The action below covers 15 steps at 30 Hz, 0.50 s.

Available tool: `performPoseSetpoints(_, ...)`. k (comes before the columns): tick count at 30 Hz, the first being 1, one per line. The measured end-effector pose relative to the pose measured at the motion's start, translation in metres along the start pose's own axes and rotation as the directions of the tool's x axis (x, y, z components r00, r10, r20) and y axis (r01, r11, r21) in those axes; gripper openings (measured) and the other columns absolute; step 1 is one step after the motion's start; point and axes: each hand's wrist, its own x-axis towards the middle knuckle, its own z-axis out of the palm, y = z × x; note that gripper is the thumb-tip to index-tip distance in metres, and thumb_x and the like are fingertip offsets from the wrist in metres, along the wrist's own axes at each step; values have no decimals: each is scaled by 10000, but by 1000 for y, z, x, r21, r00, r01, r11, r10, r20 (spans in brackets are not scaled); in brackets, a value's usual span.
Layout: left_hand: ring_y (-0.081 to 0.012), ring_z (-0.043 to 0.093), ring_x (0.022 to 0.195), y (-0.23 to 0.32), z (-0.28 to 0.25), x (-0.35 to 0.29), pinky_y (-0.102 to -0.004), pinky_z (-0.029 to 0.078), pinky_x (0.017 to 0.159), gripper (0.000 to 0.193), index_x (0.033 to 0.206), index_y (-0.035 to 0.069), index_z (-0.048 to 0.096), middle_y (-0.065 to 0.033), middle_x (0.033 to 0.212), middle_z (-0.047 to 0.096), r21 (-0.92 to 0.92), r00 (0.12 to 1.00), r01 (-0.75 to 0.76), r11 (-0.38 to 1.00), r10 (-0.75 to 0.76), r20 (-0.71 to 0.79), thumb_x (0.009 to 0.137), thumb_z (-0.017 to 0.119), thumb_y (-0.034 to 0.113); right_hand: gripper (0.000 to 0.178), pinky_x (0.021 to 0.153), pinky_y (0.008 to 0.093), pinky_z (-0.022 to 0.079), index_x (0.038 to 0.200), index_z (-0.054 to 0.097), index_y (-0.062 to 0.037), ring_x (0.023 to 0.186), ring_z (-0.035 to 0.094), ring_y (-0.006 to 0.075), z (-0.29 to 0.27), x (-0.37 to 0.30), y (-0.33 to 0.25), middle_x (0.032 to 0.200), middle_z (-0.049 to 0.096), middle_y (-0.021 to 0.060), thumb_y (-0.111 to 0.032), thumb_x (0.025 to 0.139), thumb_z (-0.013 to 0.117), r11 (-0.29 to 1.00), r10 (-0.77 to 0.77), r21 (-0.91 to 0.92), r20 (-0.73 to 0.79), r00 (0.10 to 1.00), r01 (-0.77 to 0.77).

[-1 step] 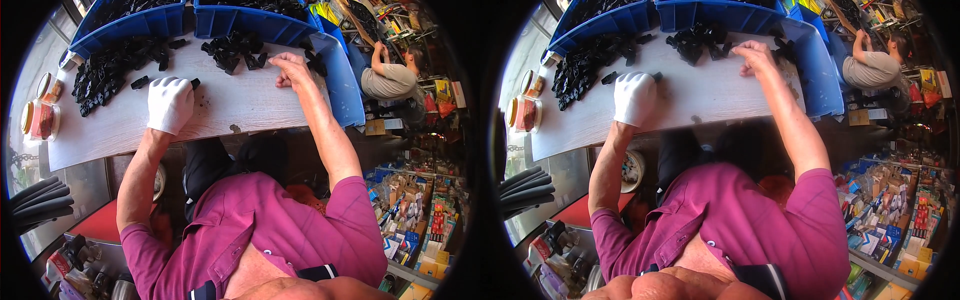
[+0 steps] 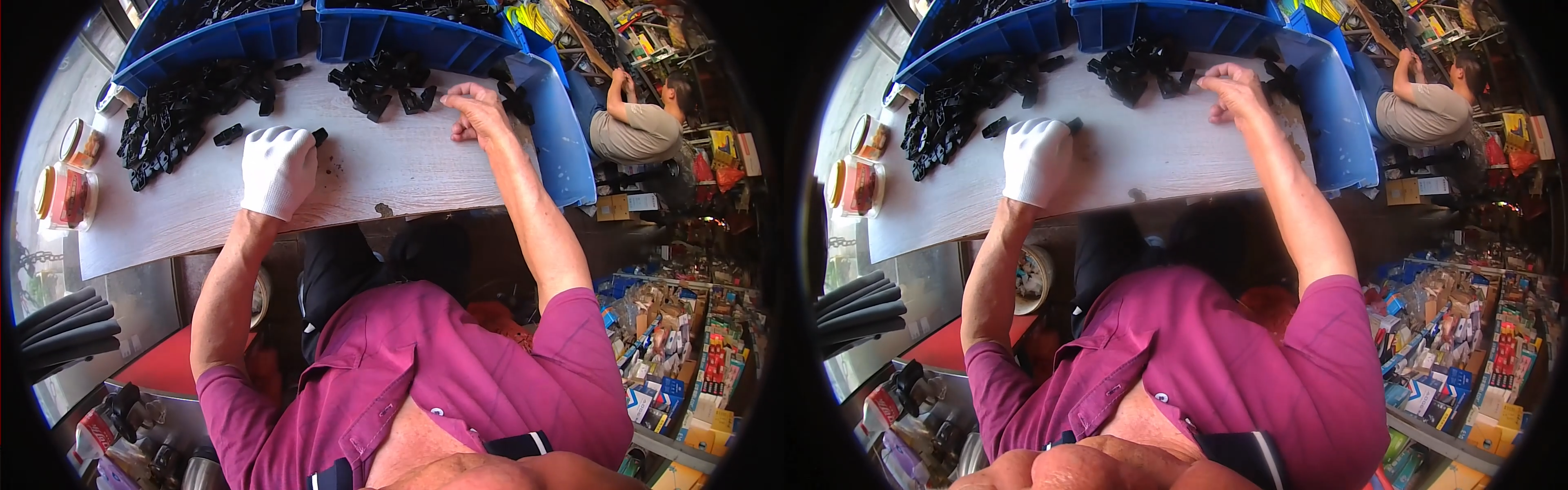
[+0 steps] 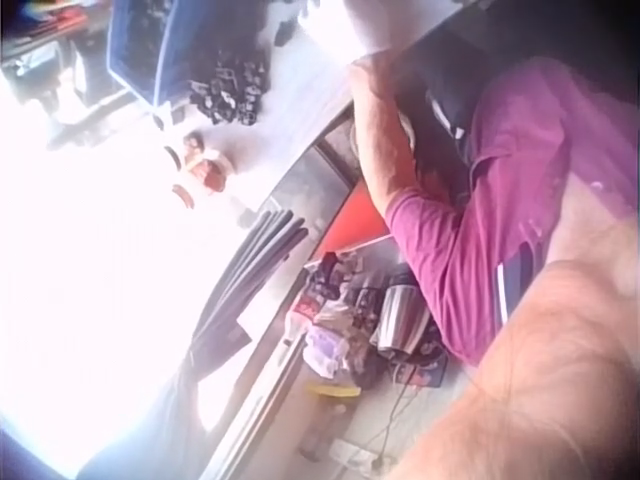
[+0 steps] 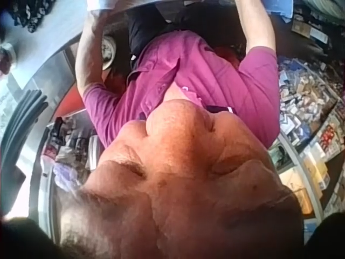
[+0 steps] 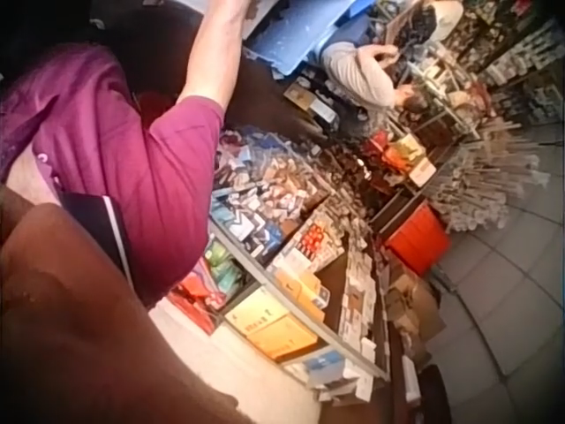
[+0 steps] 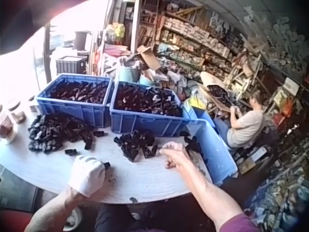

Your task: The recorder is sorting and inspecting small black plastic parts from blue bins at a workbench.

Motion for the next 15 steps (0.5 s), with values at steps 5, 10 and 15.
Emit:
performPoseSetpoints(5,-329,684,823,5,3,-3,-439,524,801,85,916,76,727,-120,844,726,-39,996,6,999,-9,-88,849,675,89,446,456,298,568,1289,655,-78,464,568,98,6,-4,-8,610,578,14,-139,863,771,972,-174,-143,97,980,187)
performPoseSetpoints(10,-329,682,930,5,3,-6,-441,529,842,188,1039,83,735,-122,960,740,-33,999,52,998,-51,18,861,677,93,380,446,269,528,1235,695,-100,452,544,77,16,2,-12,619,584,-5,-152,866,771,926,-147,-333,119,982,180)
performPoseSetpoints(15,-332,681,930,3,4,-5,-439,534,844,206,1062,85,733,-125,969,740,-53,999,50,997,-50,11,862,683,98,327,450,269,528,1175,724,-96,444,533,66,9,0,-6,611,584,-15,-226,880,779,941,-98,-315,92,991,122)
